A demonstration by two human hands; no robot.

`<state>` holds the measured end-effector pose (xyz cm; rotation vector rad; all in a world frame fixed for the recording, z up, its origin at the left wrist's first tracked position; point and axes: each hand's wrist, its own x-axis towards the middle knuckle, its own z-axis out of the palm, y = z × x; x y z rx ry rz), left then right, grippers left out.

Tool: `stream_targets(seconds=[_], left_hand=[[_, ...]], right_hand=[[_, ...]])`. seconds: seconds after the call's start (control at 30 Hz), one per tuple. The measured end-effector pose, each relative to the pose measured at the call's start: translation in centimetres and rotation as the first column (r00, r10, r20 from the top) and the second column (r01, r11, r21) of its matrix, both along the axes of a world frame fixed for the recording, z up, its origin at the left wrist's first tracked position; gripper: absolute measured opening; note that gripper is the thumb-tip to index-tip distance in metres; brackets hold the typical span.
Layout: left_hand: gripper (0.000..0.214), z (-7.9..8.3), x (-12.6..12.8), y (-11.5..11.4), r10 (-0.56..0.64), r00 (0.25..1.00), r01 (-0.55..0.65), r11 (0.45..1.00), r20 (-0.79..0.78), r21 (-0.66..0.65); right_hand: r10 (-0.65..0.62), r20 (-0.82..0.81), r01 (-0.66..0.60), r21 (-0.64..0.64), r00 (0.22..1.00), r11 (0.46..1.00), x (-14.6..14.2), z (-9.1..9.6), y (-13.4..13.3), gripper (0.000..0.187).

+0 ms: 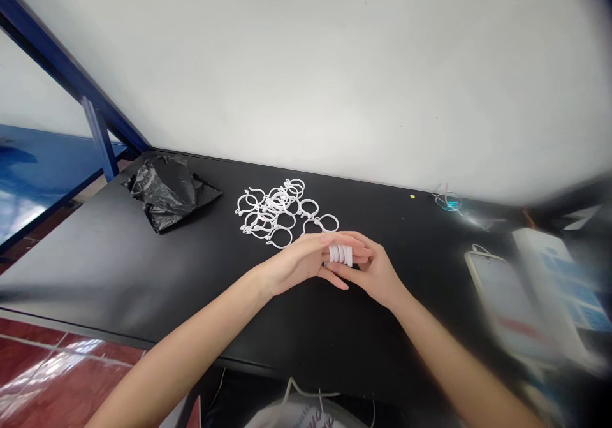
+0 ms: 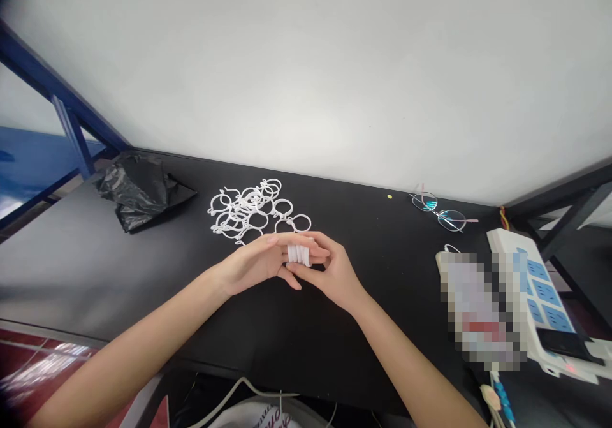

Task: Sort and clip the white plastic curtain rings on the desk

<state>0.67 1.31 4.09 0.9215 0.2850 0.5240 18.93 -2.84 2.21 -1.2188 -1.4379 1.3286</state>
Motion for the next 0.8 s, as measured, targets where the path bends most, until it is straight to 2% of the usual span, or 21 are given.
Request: stream_targets(seconds=[0.07, 0.23, 0.33, 0.4, 0.47, 0.5, 0.57, 0.63, 0.67, 0.73, 0.8], left_hand=[[0.050, 0.0, 0.0, 0.0, -0.020, 1.000, 0.020, 0.999, 0.006, -0.039], [0.059, -0.2, -0.1, 0.2, -0.065, 0.996, 0.059, 0.994, -0.055, -0.095], [0.062, -0.4, 0.1, 0.2, -0.060, 0.996, 0.053, 0.993, -0.062, -0.101], [0.061, -0.4, 0.2, 0.0, 0.010, 0.997, -0.014, 0.998, -0.079, -0.056], [0.058, -0.1, 0.2, -0.5, 0.147, 0.984, -0.136, 0.985, -0.101, 0.110], [0.056, 0.0, 0.2, -0.8, 0.219, 0.969, -0.187, 0.953, -0.113, 0.240], [0.048, 0.3, 0.0, -1.4, 0.322, 0.937, -0.211, 0.829, -0.134, 0.518], [0.039, 0.4, 0.0, -2.0, 0.345, 0.926, -0.138, 0.691, -0.156, 0.710], [0.036, 0.3, 0.1, -2.3, 0.337, 0.929, -0.099, 0.631, -0.156, 0.770], [0.033, -0.1, 0.3, -2.6, 0.306, 0.942, -0.046, 0.523, -0.137, 0.851], [0.033, -0.6, 0.7, -2.8, 0.271, 0.955, -0.013, 0.442, -0.120, 0.897]], right_hand=[[0.012, 0.002, -0.012, -0.020, 1.000, 1.000, 0.0, 0.1, 0.0, 0.036], [0.033, 0.034, -0.031, -0.037, 0.999, 0.999, -0.1, 0.1, -0.2, 0.036], [0.008, 0.088, -0.004, -0.039, 0.996, 0.999, -0.2, 0.0, -0.1, 0.025], [-0.032, 0.077, 0.036, -0.054, 0.997, 0.998, -0.1, -0.1, 0.1, 0.023], [-0.069, -0.029, 0.065, -0.104, 0.997, 0.992, 0.3, -0.2, 0.3, 0.028], [-0.045, -0.103, 0.030, -0.143, 0.994, 0.989, 0.5, -0.1, 0.4, 0.031], [0.126, -0.258, -0.183, -0.207, 0.958, 0.961, 1.1, 0.2, 0.5, 0.044], [0.320, -0.368, -0.412, -0.205, 0.873, 0.888, 1.4, 0.6, 0.4, 0.057], [0.361, -0.395, -0.461, -0.192, 0.844, 0.867, 1.4, 0.8, 0.2, 0.062], [0.324, -0.415, -0.425, -0.176, 0.850, 0.888, 1.1, 1.1, 0.0, 0.065], [0.253, -0.408, -0.350, -0.182, 0.877, 0.919, 0.6, 1.2, -0.2, 0.063]])
